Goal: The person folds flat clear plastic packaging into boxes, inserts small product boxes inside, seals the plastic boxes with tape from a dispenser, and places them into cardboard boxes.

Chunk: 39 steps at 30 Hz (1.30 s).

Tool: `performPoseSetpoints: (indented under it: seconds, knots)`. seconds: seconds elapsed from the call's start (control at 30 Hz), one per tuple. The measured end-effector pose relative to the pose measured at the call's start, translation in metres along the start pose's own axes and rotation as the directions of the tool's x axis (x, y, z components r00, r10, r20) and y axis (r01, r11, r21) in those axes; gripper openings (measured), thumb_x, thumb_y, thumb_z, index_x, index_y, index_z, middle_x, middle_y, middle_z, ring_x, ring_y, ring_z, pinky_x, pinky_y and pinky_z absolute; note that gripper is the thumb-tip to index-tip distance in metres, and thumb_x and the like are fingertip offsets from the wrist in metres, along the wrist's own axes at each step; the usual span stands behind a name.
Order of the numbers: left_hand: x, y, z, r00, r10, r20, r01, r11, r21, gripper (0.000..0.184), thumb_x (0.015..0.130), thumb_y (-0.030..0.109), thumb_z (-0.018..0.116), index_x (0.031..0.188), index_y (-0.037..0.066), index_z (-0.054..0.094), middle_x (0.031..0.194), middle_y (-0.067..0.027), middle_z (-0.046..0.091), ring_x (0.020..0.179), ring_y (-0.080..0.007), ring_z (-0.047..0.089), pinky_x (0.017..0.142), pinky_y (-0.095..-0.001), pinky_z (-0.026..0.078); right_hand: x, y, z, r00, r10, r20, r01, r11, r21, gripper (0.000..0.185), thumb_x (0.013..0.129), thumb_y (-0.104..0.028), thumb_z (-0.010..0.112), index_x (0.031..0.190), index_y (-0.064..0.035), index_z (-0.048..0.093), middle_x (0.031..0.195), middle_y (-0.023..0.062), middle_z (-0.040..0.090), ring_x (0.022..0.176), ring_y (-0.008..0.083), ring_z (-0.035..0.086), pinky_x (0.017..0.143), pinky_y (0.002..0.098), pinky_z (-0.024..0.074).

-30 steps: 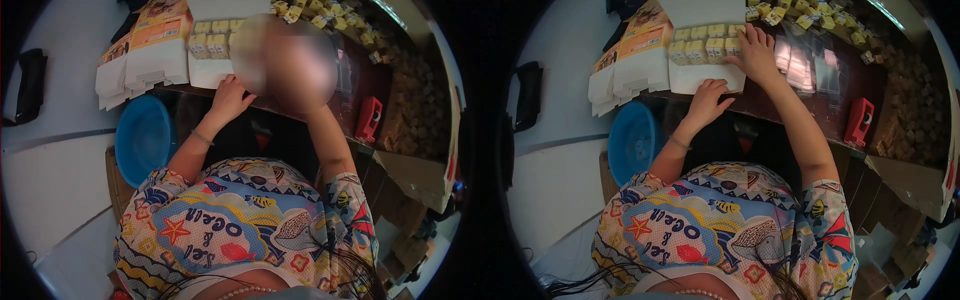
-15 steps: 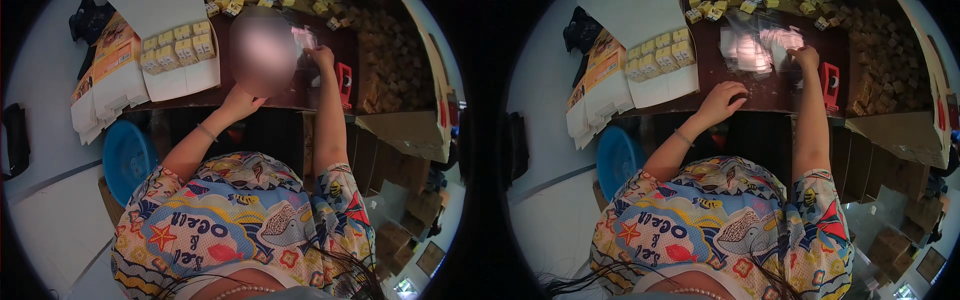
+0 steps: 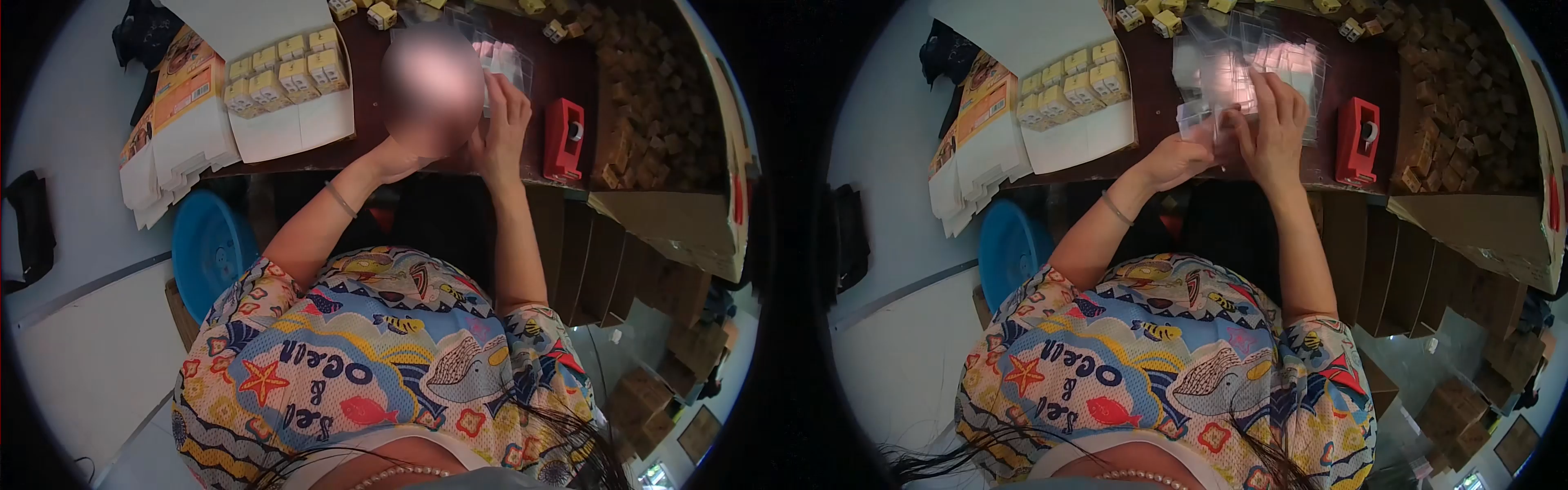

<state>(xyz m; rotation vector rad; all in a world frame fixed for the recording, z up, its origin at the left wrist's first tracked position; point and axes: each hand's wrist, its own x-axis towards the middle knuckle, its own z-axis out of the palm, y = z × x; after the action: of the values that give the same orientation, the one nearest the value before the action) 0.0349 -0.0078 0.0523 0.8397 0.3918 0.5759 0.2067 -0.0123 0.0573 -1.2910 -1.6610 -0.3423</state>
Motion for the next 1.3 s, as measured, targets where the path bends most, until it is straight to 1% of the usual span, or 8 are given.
performPoseSetpoints:
  seconds: [0.1, 0.23, 0.33, 0.43, 0.47, 0.57, 1.0, 1.3]
  knots:
    - [-0.016, 0.001, -0.016, 0.979, -0.09, 0.18, 0.085, 0.996, 0.035, 0.07, 0.086, 0.003, 0.048, 0.152, 0.005, 0.025, 0.137, -0.0142, 0.05, 0.129, -0.0277, 0.049, 0.112, -0.0412, 0.035, 0.008, 0.004, -0.022, 0.884, -0.043, 0.466, -0.125, 0.938, 0.323, 0.033, 0.08, -0.019, 0.073, 0.111, -0.0071, 0.066, 0.11, 0.009, 0.064, 0.11, 0.0274, 0.053, 0.099, 0.0406, 0.0341]
    - [-0.019, 0.01, -0.016, 0.957, -0.156, 0.246, 0.19, 0.974, -0.122, 0.065, 0.091, 0.016, 0.055, 0.149, 0.004, 0.029, 0.132, -0.0172, 0.052, 0.126, -0.0327, 0.051, 0.111, -0.045, 0.037, 0.004, 0.007, -0.03, 0.894, -0.082, 0.441, -0.101, 0.921, 0.376, 0.025, 0.083, -0.013, 0.071, 0.106, -0.0063, 0.067, 0.108, 0.007, 0.064, 0.103, 0.024, 0.056, 0.093, 0.0364, 0.0395]
    - [-0.024, -0.003, -0.02, 0.943, -0.122, 0.309, 0.207, 0.944, -0.258, 0.066, 0.092, 0.026, 0.061, 0.146, 0.003, 0.032, 0.125, -0.0174, 0.056, 0.116, -0.0318, 0.058, 0.106, -0.0456, 0.042, -0.006, 0.023, -0.028, 0.622, -0.068, 0.78, -0.761, 0.18, 0.623, 0.021, 0.083, -0.012, 0.071, 0.104, -0.0051, 0.067, 0.107, 0.0062, 0.065, 0.103, 0.0201, 0.057, 0.091, 0.0335, 0.0424]
    - [-0.029, -0.01, -0.019, 0.969, -0.186, 0.165, 0.216, 0.958, -0.186, 0.071, 0.089, 0.032, 0.068, 0.144, 0.003, 0.035, 0.115, -0.0137, 0.06, 0.102, -0.0261, 0.063, 0.095, -0.0412, 0.051, -0.017, 0.003, -0.023, 0.626, 0.184, 0.758, -0.774, 0.025, 0.633, 0.02, 0.084, -0.011, 0.071, 0.102, -0.0033, 0.068, 0.107, 0.0056, 0.065, 0.106, 0.0194, 0.055, 0.091, 0.0323, 0.0438]
    - [-0.028, -0.01, -0.02, 0.982, -0.161, 0.101, 0.168, 0.983, -0.07, 0.072, 0.087, 0.033, 0.07, 0.143, 0.003, 0.036, 0.113, -0.0121, 0.06, 0.099, -0.024, 0.063, 0.091, -0.0392, 0.052, -0.017, -0.014, -0.019, 0.845, 0.291, 0.448, -0.53, 0.558, 0.638, 0.024, 0.084, -0.01, 0.071, 0.106, -0.0028, 0.069, 0.108, 0.0071, 0.066, 0.107, 0.0231, 0.056, 0.093, 0.0338, 0.044]
    - [-0.031, -0.013, -0.021, 0.998, -0.059, -0.019, 0.062, 0.984, 0.17, 0.074, 0.085, 0.037, 0.074, 0.14, 0.003, 0.038, 0.108, -0.0083, 0.061, 0.093, -0.0188, 0.064, 0.083, -0.034, 0.054, -0.03, -0.03, -0.036, 0.897, 0.081, 0.435, -0.254, 0.899, 0.358, 0.03, 0.085, -0.011, 0.069, 0.114, -0.0052, 0.068, 0.107, 0.0102, 0.067, 0.108, 0.0275, 0.055, 0.093, 0.0368, 0.0438]
    - [-0.08, -0.051, 0.013, 0.98, -0.186, -0.063, 0.18, 0.979, -0.091, 0.093, 0.087, 0.08, 0.028, 0.151, 0.012, 0.026, 0.133, -0.0082, 0.05, 0.122, -0.0215, 0.052, 0.103, -0.0452, 0.04, -0.056, -0.064, -0.059, 0.676, 0.081, 0.732, -0.621, 0.597, 0.508, 0.01, 0.088, -0.002, 0.061, 0.079, 0.0001, 0.058, 0.075, 0.0075, 0.056, 0.08, 0.0209, 0.055, 0.074, 0.0304, 0.0451]
    - [-0.091, -0.061, 0.017, 0.968, -0.245, -0.056, 0.216, 0.927, -0.306, 0.059, 0.105, 0.047, 0.035, 0.146, 0.004, 0.033, 0.136, -0.0064, 0.048, 0.128, -0.0189, 0.045, 0.106, -0.0375, 0.038, -0.068, -0.068, -0.066, 0.791, 0.057, 0.609, -0.458, 0.715, 0.528, 0.003, 0.085, 0.0, 0.065, 0.084, 0.0001, 0.061, 0.087, 0.0097, 0.064, 0.09, 0.0255, 0.058, 0.08, 0.0345, 0.0474]
